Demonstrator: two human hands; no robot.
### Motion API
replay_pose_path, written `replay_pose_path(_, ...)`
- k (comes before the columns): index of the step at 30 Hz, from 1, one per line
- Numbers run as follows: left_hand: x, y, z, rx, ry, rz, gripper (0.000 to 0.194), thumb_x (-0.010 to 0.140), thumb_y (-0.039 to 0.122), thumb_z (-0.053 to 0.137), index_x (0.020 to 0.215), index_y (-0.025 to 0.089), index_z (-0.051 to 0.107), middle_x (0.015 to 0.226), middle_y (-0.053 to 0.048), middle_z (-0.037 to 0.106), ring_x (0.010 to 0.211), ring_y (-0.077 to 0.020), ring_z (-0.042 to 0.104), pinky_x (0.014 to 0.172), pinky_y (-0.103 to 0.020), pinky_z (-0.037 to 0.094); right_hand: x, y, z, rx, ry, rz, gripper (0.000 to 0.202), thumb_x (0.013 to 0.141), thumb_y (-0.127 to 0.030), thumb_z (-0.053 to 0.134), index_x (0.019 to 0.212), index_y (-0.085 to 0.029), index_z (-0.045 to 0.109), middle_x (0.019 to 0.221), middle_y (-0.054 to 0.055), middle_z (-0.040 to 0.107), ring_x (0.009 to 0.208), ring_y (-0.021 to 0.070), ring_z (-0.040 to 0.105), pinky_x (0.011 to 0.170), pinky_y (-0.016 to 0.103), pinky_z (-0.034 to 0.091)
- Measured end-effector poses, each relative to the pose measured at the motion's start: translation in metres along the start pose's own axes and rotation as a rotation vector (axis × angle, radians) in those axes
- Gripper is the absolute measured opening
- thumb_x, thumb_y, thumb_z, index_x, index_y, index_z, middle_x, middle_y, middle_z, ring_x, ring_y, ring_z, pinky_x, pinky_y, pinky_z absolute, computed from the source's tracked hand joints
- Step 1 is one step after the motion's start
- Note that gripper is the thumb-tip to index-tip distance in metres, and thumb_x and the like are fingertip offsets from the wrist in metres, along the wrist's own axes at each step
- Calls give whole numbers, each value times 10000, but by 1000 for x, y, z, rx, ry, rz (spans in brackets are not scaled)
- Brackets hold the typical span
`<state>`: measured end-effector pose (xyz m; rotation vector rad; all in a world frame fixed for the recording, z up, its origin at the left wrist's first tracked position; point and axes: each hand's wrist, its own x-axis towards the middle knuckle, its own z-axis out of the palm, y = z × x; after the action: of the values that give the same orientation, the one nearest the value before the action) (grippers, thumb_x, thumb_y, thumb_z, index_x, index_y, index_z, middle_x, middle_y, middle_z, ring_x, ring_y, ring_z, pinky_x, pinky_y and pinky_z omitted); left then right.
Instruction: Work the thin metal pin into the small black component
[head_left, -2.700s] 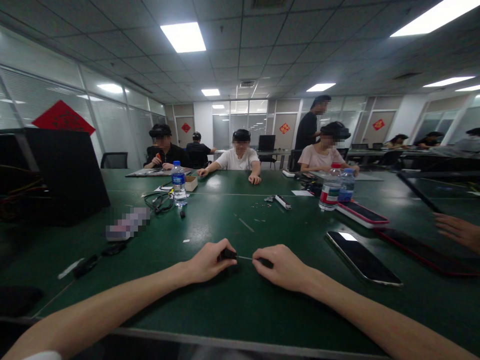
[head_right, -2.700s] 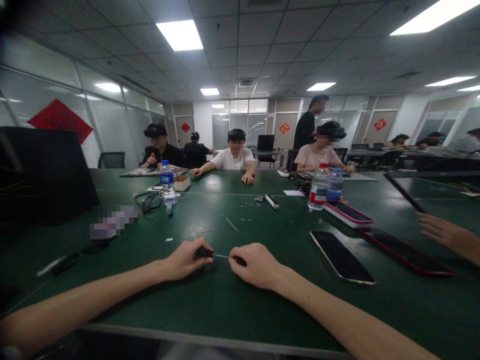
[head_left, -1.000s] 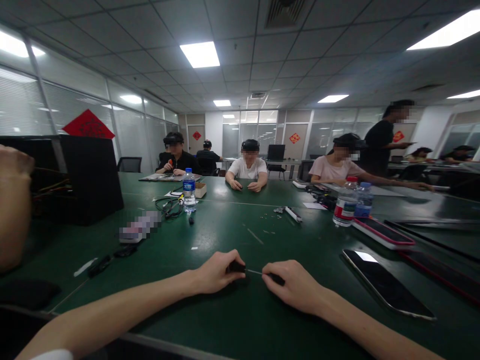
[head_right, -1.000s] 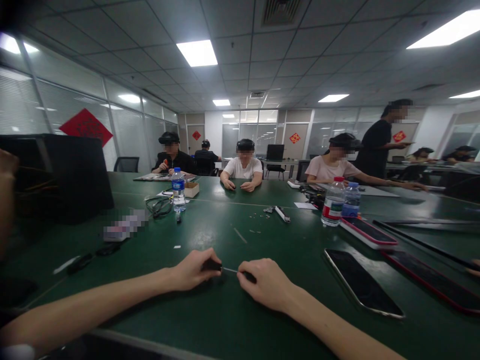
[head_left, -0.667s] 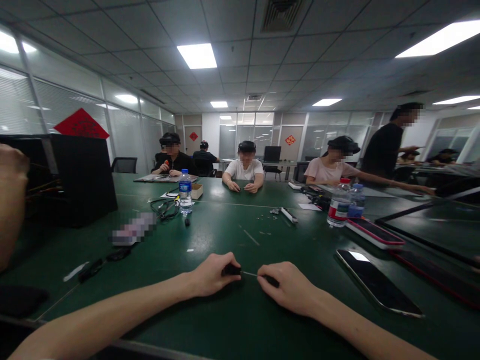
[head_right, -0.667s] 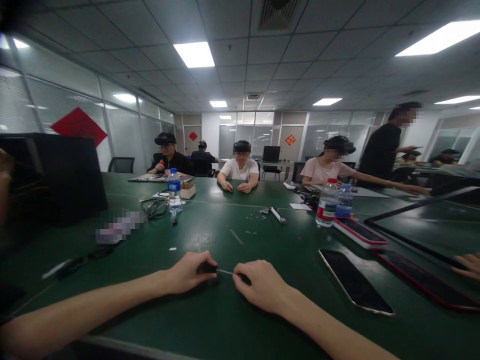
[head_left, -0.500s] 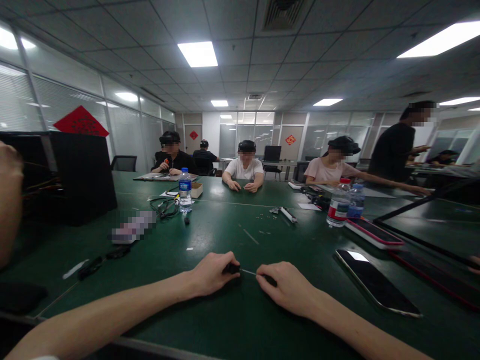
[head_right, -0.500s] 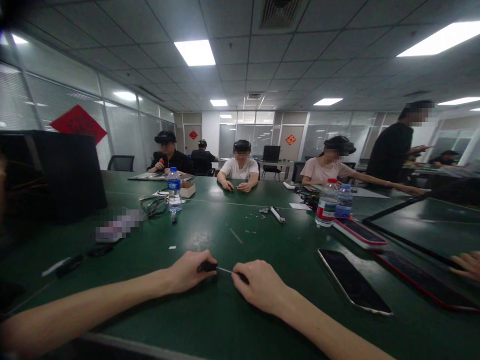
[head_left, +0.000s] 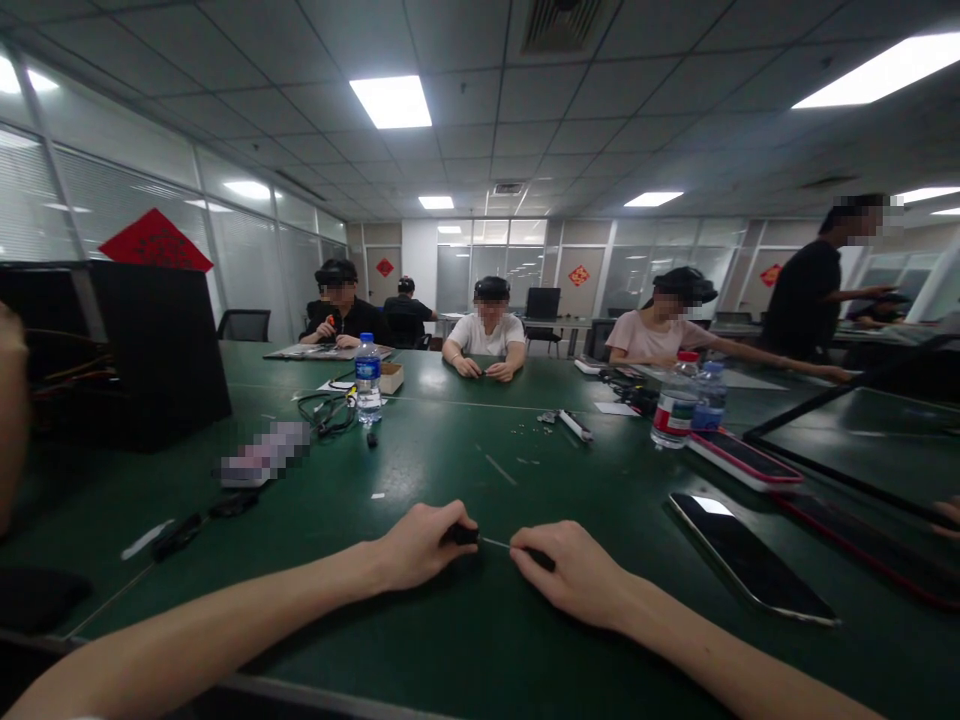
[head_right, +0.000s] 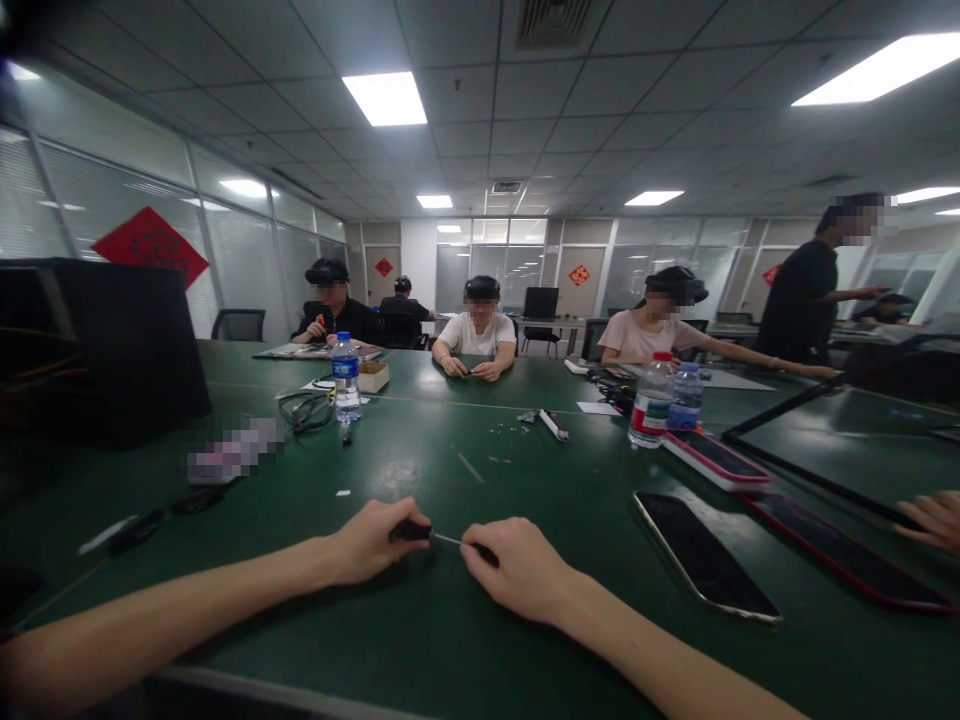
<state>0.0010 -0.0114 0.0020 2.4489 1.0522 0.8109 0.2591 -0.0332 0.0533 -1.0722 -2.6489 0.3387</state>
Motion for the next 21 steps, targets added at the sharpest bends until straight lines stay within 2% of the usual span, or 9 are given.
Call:
replay_pose_path(9, -2, 0, 3, -209, -42, -64, 221, 921, 303, 635, 1079, 165, 565, 864, -20, 705, 578, -109, 623, 555, -205, 468, 1, 6, 4, -1, 29, -35, 304, 983, -303, 461, 993, -179, 738, 848, 41, 723, 728, 163, 647, 691, 253, 452)
replay_pose_path(21, -3, -3, 4, -318, -50, -29, 257, 911, 353, 648, 1043, 173, 520, 966, -52, 720, 538, -88, 603, 503, -193, 464, 0, 10, 5, -8, 43, -75, 296, 984, -304, 466, 997, -182, 736, 877, 46, 729, 749, 164, 652, 708, 252, 455)
